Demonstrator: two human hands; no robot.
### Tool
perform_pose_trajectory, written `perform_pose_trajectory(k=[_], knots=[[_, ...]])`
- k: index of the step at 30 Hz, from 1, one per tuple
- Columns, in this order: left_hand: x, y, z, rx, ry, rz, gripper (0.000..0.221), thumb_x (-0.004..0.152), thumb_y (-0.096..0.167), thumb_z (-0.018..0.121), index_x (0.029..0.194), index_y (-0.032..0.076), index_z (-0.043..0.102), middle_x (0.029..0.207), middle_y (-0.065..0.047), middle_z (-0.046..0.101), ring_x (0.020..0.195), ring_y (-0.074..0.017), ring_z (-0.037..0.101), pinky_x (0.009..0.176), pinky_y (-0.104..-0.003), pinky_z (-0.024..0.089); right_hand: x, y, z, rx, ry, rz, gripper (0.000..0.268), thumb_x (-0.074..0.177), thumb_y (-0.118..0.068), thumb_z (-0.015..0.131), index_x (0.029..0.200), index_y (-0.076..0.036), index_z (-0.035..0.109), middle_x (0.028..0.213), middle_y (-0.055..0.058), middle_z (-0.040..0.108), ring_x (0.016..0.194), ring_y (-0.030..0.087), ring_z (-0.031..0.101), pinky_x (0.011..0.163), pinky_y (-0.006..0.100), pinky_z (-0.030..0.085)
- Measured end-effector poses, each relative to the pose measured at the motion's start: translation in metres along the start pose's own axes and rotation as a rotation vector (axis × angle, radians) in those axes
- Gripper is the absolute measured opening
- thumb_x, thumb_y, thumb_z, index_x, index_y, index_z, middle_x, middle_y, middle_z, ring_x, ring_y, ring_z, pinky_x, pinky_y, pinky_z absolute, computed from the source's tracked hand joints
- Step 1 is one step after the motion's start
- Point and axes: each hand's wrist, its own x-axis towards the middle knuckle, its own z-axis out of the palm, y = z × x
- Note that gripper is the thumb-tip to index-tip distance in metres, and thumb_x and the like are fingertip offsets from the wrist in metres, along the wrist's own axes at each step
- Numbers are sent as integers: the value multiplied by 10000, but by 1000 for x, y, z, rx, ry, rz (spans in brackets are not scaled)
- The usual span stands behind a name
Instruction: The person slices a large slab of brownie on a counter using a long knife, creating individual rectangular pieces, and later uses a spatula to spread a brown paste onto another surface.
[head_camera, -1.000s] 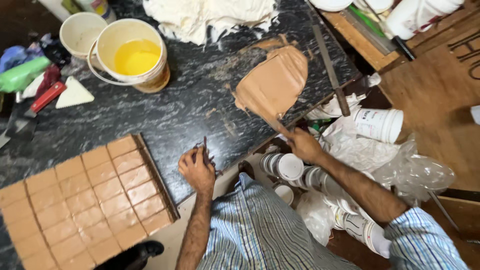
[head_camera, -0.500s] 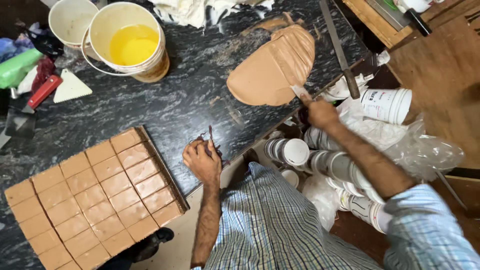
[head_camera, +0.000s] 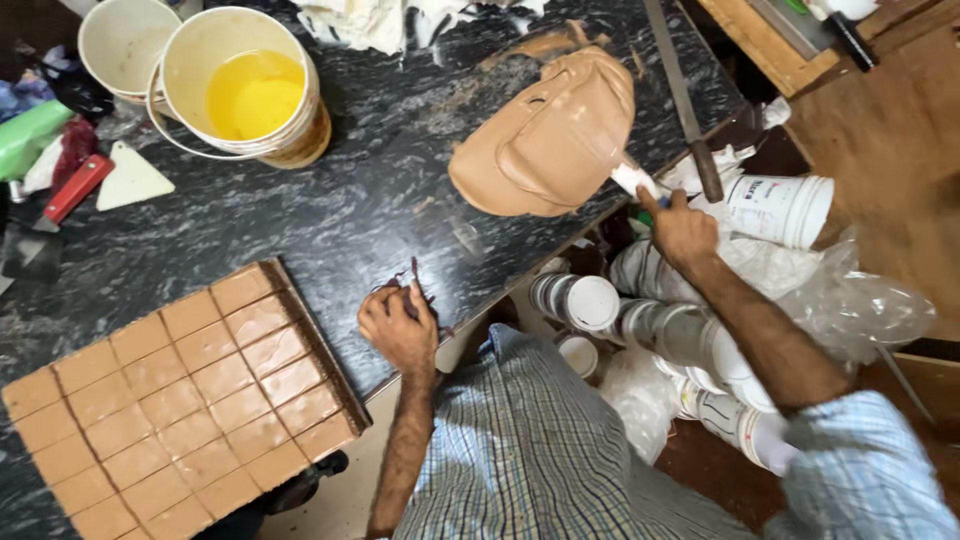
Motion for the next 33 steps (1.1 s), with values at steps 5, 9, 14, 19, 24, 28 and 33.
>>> perform_pose_trajectory(k=[5, 9, 14, 19, 24, 28, 33], knots=[[-1, -2, -3, 2, -15, 16, 220, 968, 273, 737, 967, 58, 694, 1169, -113, 624, 1200, -365, 526, 1045, -544, 410, -27, -60, 24, 639, 152, -484, 639, 851, -159, 687, 1474, -213, 559, 1071, 295, 715, 934, 376, 722, 845, 511, 564], [-6, -5, 0, -15, -30, -10, 202, 944, 275, 741, 953, 76, 705, 1160, -108, 632, 1191, -364, 531, 1031, -550, 405, -41, -38, -2, -150, 62, -68, 686, 987, -77, 606, 1592, -381, 494, 1245, 230, 665, 825, 381, 758, 651, 474, 613], [-4, -6, -3, -28, 13, 11, 215, 946, 288, 725, 960, 76, 701, 1150, -125, 638, 1180, -373, 554, 1019, -559, 430, -37, -22, -32, 510, 608, -440, 388, 1074, -307, 648, 1410, -117, 608, 1283, 269, 719, 1139, 420, 706, 945, 476, 552], [-1, -3, -1, 50, 8, 6, 237, 939, 298, 738, 939, 64, 697, 1136, -169, 632, 1157, -403, 549, 982, -571, 427, -49, 6, -60, 916, 253, 61, 467, 1047, -271, 666, 1392, 13, 531, 1026, 291, 696, 941, 448, 702, 810, 535, 575], [-1, 0, -2, 62, 4, 0, 242, 968, 290, 740, 944, 54, 691, 1154, -169, 628, 1178, -400, 543, 995, -568, 425, -32, 27, -41, 892, 226, 230, 494, 1033, -177, 606, 1519, -122, 534, 1039, 250, 733, 879, 416, 720, 831, 504, 561], [-3, 2, -3, 46, 4, 22, 223, 966, 277, 734, 955, 58, 693, 1148, -144, 630, 1186, -387, 541, 1011, -563, 420, 14, 17, 13, 716, 574, -492, 532, 1005, -64, 639, 1522, -106, 517, 1424, 295, 627, 1292, 425, 622, 1064, 487, 477], [-1, 3, 0, 30, 6, 19, 219, 968, 271, 732, 982, 56, 695, 1155, -124, 639, 1186, -374, 545, 1015, -548, 421, -24, -11, 4, 267, 83, -231, 671, 925, -125, 686, 1552, -278, 502, 1281, 257, 628, 1026, 427, 689, 889, 470, 557]])
